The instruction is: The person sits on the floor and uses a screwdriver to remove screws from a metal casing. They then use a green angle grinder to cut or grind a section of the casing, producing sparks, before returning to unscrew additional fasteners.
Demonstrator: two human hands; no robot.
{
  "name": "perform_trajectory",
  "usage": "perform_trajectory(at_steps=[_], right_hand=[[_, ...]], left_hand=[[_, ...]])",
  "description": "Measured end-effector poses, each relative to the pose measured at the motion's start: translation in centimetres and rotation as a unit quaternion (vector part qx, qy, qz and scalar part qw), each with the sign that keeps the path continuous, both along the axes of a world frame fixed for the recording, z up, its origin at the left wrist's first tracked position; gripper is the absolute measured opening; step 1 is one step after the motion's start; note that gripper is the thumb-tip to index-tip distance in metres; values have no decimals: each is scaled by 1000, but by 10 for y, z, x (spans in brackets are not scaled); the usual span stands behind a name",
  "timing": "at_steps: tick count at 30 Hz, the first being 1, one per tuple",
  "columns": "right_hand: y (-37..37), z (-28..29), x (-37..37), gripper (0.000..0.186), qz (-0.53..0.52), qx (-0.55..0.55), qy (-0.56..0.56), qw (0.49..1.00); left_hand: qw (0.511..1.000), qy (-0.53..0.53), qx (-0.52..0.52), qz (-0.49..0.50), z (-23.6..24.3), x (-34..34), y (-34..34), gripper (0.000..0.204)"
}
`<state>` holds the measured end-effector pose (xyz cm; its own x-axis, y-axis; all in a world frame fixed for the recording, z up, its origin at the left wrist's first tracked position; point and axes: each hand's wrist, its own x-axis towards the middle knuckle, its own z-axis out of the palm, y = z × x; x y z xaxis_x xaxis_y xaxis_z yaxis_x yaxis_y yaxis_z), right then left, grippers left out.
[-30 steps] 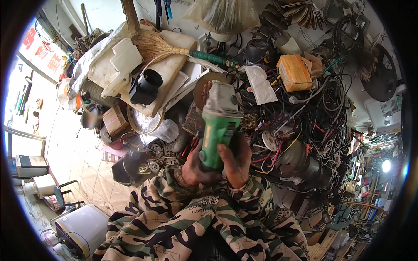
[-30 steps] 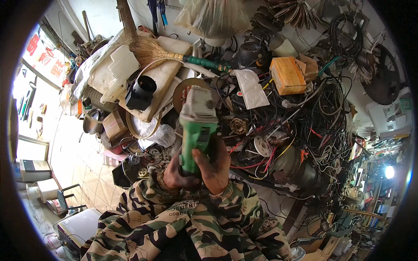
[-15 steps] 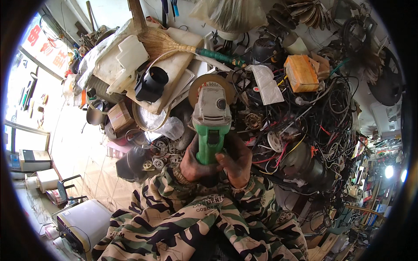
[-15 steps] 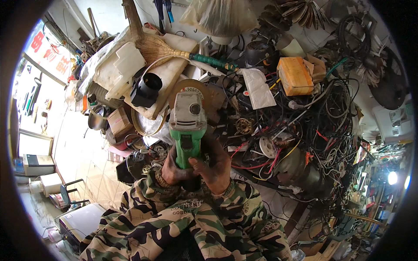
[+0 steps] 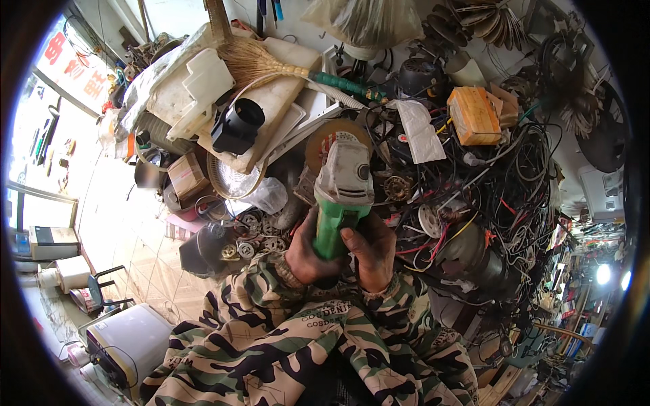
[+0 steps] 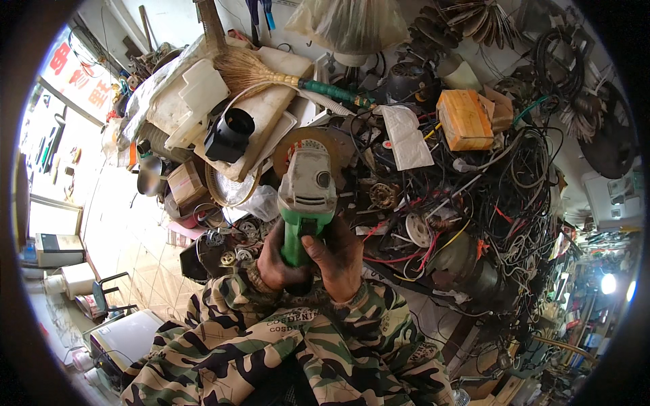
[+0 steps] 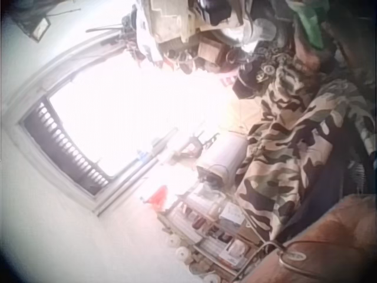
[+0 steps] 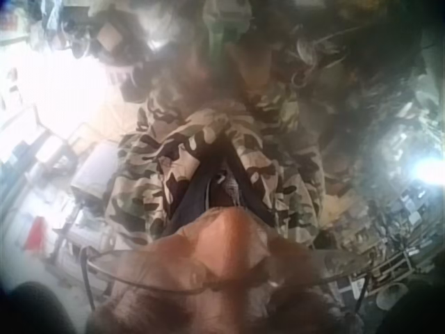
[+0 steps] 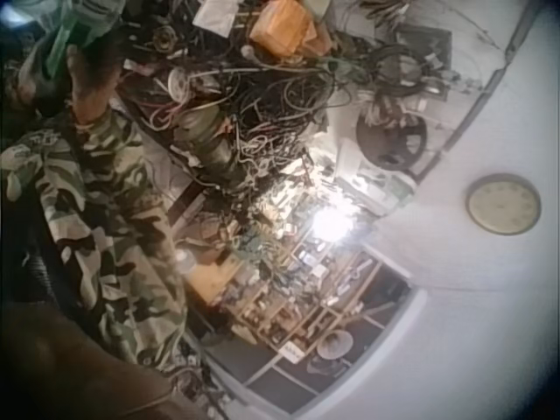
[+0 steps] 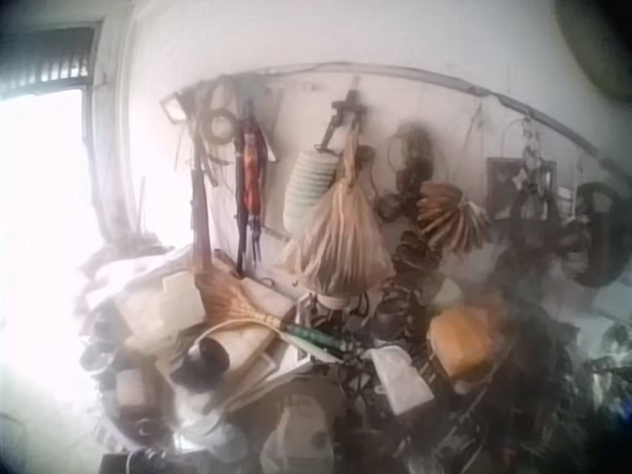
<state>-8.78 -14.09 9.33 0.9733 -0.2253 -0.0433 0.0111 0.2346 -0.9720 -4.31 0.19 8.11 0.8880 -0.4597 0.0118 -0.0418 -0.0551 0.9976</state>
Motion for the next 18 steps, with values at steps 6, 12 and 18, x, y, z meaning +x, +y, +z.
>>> perform_trajectory(at_steps=[6,12,18], right_hand=[[19,5,-5,51,-112,45,-22,992],[17,-3,-8,50,-139,61,-16,988],[13,-13,-9,50,-101,60,-11,993]], left_hand=[[999,-27,15,-22,9,1,-5,81],[998,-57,13,-31,12,2,-11,80],[998,6,-15,-69,3,4,-8,83]])
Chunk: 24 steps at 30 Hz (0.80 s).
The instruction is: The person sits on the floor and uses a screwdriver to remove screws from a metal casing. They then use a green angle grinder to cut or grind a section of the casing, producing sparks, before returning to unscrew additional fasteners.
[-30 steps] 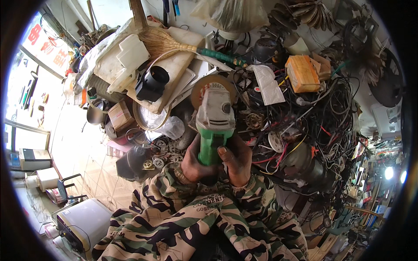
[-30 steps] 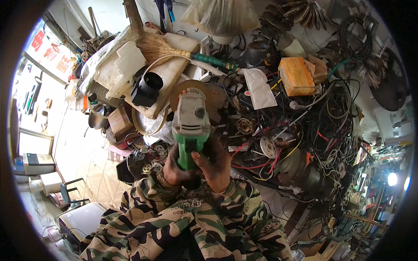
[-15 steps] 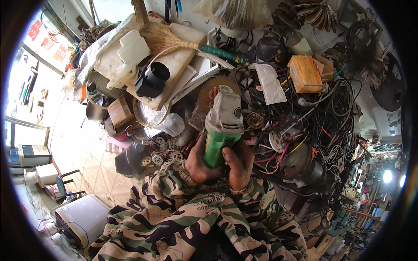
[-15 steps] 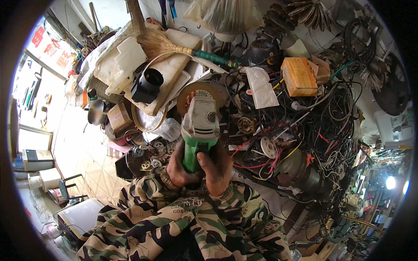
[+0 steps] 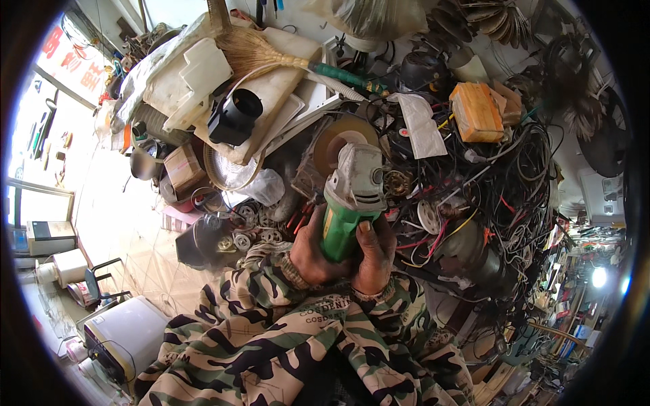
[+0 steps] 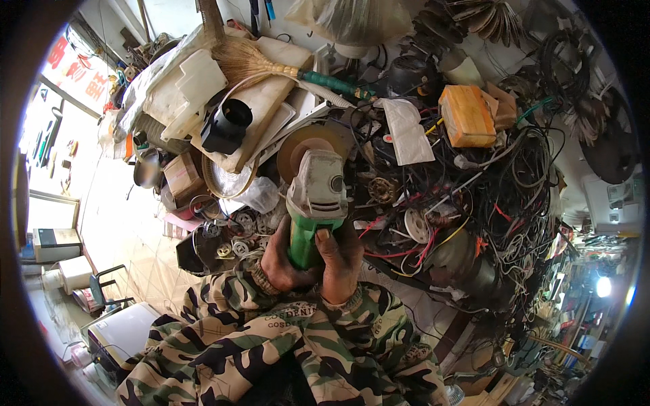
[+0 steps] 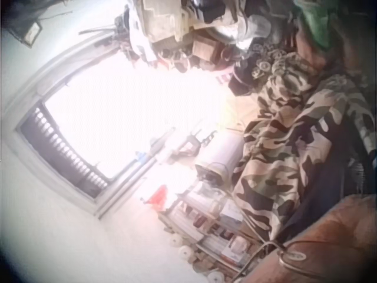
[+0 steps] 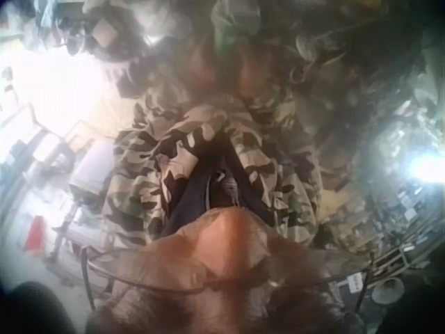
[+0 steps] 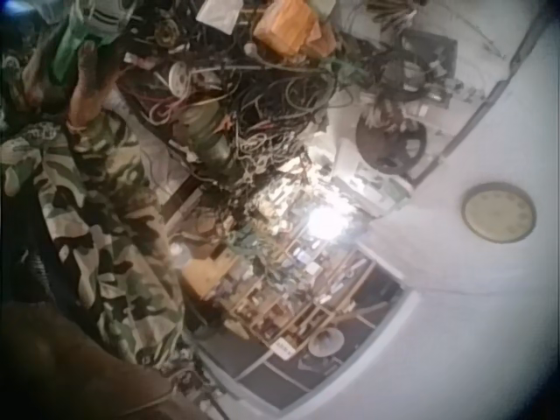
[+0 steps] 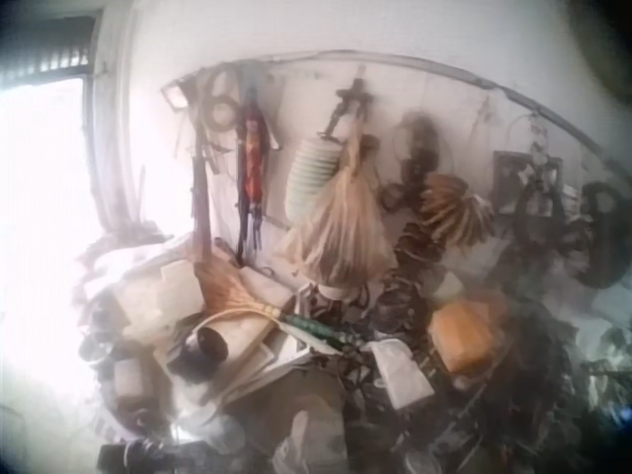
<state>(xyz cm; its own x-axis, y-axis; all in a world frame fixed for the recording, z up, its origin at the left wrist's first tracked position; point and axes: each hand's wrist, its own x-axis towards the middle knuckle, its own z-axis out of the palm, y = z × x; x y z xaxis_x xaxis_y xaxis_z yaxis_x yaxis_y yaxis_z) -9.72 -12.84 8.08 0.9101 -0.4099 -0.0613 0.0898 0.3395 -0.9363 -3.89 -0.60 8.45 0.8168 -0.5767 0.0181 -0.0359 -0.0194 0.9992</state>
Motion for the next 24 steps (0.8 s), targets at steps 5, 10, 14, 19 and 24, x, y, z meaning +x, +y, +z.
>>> perform_trajectory(at_steps=[5,10,14,19,24], right_hand=[[-2,-5,-1,49,-11,1,12,1000],[7,-8,-7,46,-48,16,45,998],[7,-12,-4,45,-57,20,54,997],[7,-14,1,42,-68,27,62,995],[7,-16,4,40,-81,28,66,994]], left_hand=[[955,-254,106,109,-13,-15,0,88],[999,25,30,29,-8,-1,3,82],[998,28,31,41,-14,-1,-3,81],[995,78,54,41,-9,2,1,89],[995,75,61,20,-13,5,4,93]])
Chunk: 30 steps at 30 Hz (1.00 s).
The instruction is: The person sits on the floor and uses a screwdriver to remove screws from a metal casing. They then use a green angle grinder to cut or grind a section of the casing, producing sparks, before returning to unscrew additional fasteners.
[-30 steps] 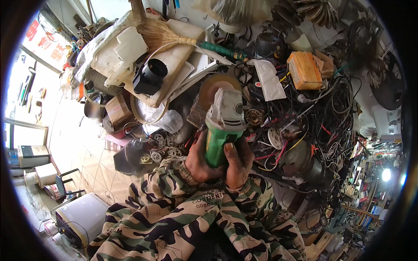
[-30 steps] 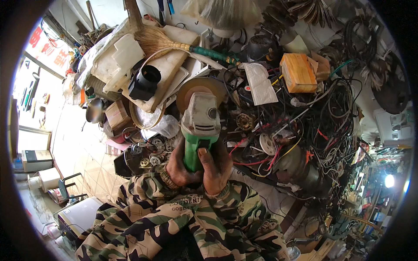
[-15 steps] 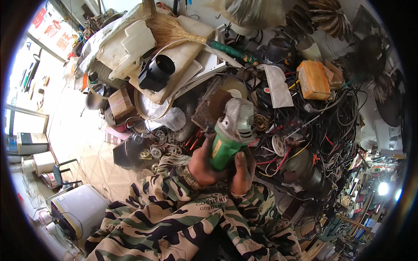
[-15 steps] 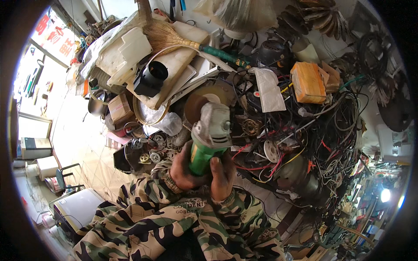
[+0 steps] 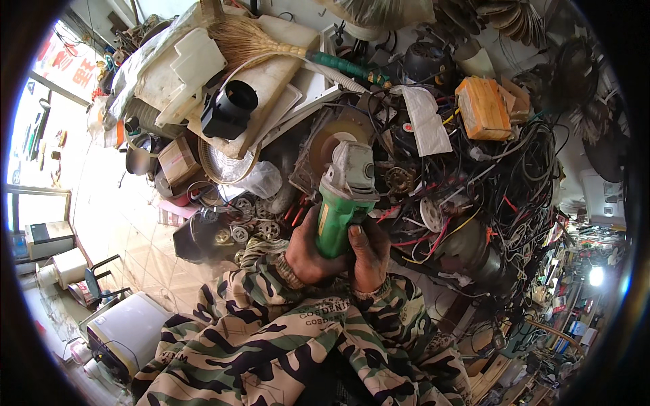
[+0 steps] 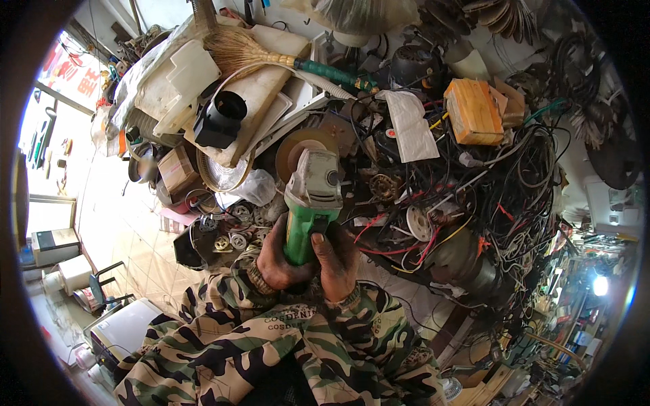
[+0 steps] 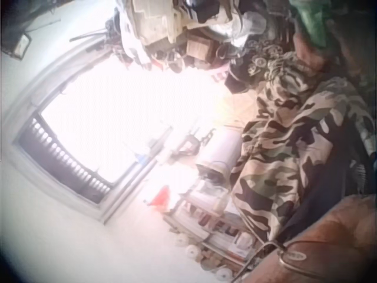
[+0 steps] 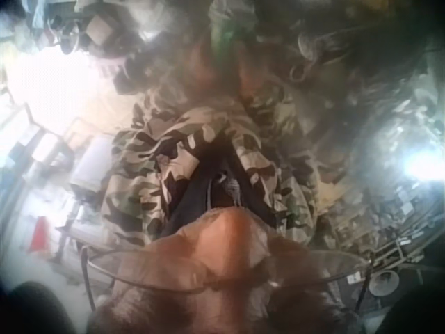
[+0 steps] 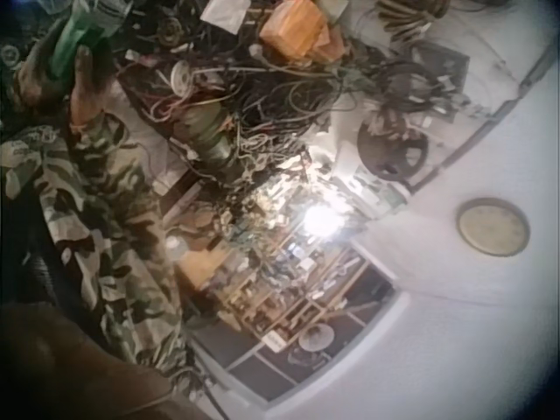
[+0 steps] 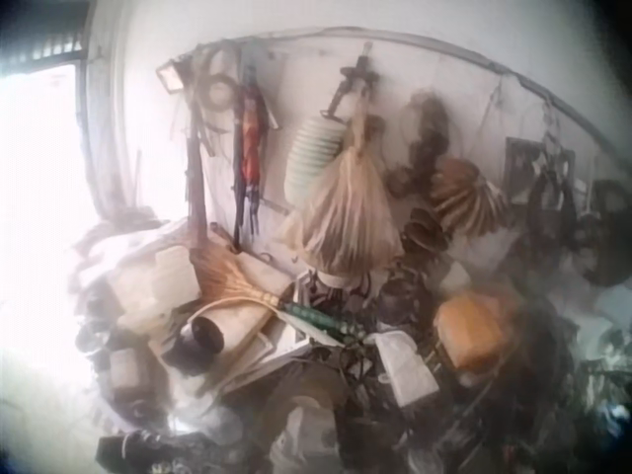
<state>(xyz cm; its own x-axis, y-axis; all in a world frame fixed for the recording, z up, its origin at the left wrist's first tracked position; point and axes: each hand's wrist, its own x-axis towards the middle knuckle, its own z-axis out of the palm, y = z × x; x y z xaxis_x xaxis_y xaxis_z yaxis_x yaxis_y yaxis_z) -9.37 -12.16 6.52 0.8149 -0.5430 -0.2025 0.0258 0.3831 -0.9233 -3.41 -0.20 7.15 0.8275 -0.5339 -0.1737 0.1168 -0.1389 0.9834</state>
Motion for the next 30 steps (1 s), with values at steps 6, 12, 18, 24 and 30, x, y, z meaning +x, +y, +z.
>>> perform_trajectory(at_steps=[6,12,18,24,30], right_hand=[[3,-2,2,37,-11,15,5,1000],[2,-4,2,36,-20,15,7,1000],[-2,-3,2,36,-20,55,11,998],[-6,-4,3,36,-41,182,20,982],[-4,-8,-6,40,46,-56,11,997]], left_hand=[[999,-5,-13,-45,0,7,-2,78],[998,-60,-2,-14,-7,3,-10,79],[994,-97,44,-23,-5,4,-9,87],[995,-98,11,-18,-18,2,-9,87],[994,-102,46,-14,-24,0,-2,95]])
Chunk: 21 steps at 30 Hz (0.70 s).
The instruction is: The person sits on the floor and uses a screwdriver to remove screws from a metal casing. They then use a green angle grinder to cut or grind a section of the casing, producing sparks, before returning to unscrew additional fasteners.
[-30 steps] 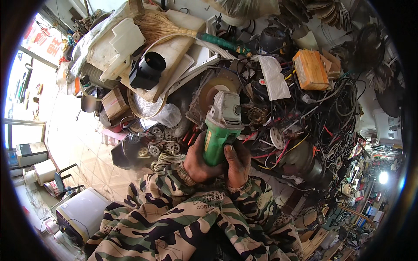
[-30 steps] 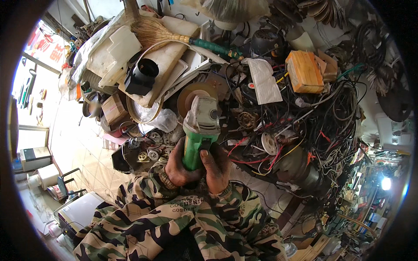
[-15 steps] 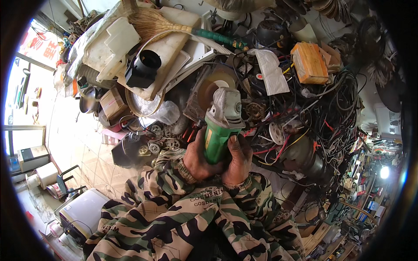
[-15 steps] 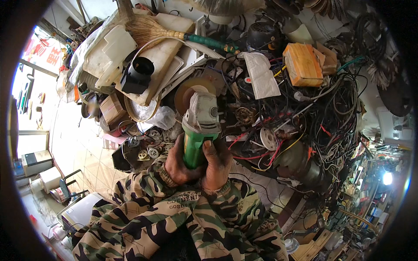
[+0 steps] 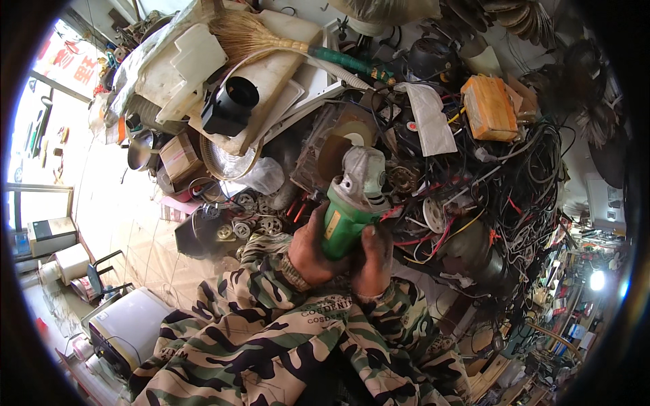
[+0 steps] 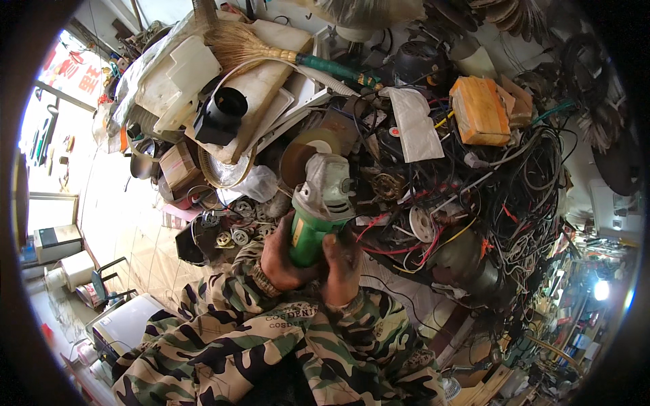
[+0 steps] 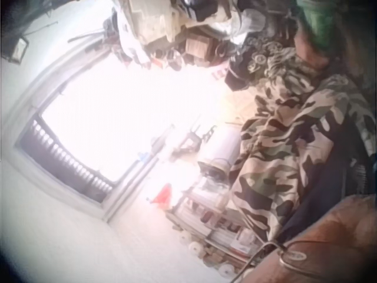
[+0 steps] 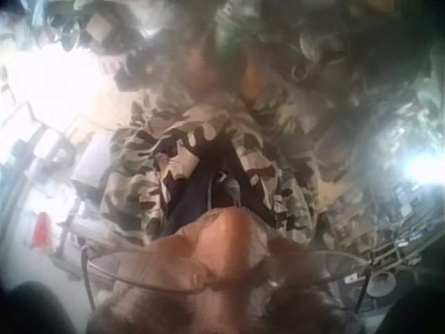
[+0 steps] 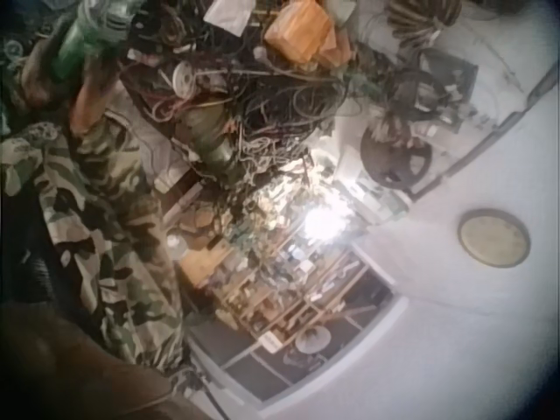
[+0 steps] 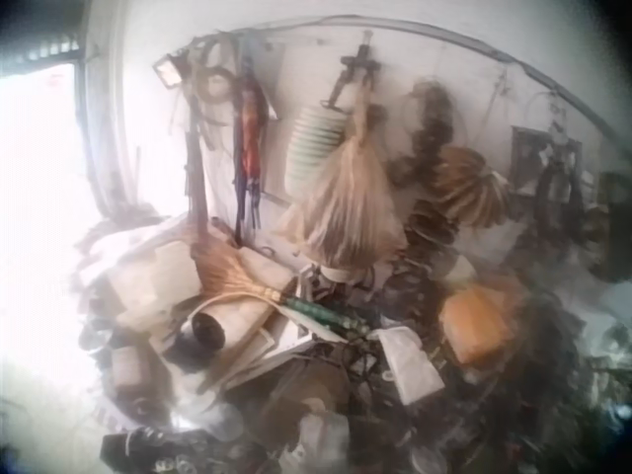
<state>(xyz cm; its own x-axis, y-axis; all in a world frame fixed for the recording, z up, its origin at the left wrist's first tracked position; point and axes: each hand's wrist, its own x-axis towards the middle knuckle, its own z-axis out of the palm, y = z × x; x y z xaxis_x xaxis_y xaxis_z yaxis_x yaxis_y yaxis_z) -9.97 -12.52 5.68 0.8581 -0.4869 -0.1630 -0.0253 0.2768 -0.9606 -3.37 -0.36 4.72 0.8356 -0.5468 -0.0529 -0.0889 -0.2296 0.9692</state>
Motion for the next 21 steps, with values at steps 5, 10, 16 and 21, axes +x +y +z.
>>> perform_trajectory(at_steps=[5,10,16,21], right_hand=[[10,13,14,44,6,62,-11,998],[17,-14,27,50,-72,72,-19,995],[-12,9,27,51,-48,205,3,978],[-9,-17,24,46,-75,164,14,983]], left_hand=[[990,-122,74,10,0,-1,-6,88],[964,-162,209,-23,21,-2,-5,83],[999,19,26,-44,12,-2,11,87],[964,226,-73,-122,-35,-7,14,71]])
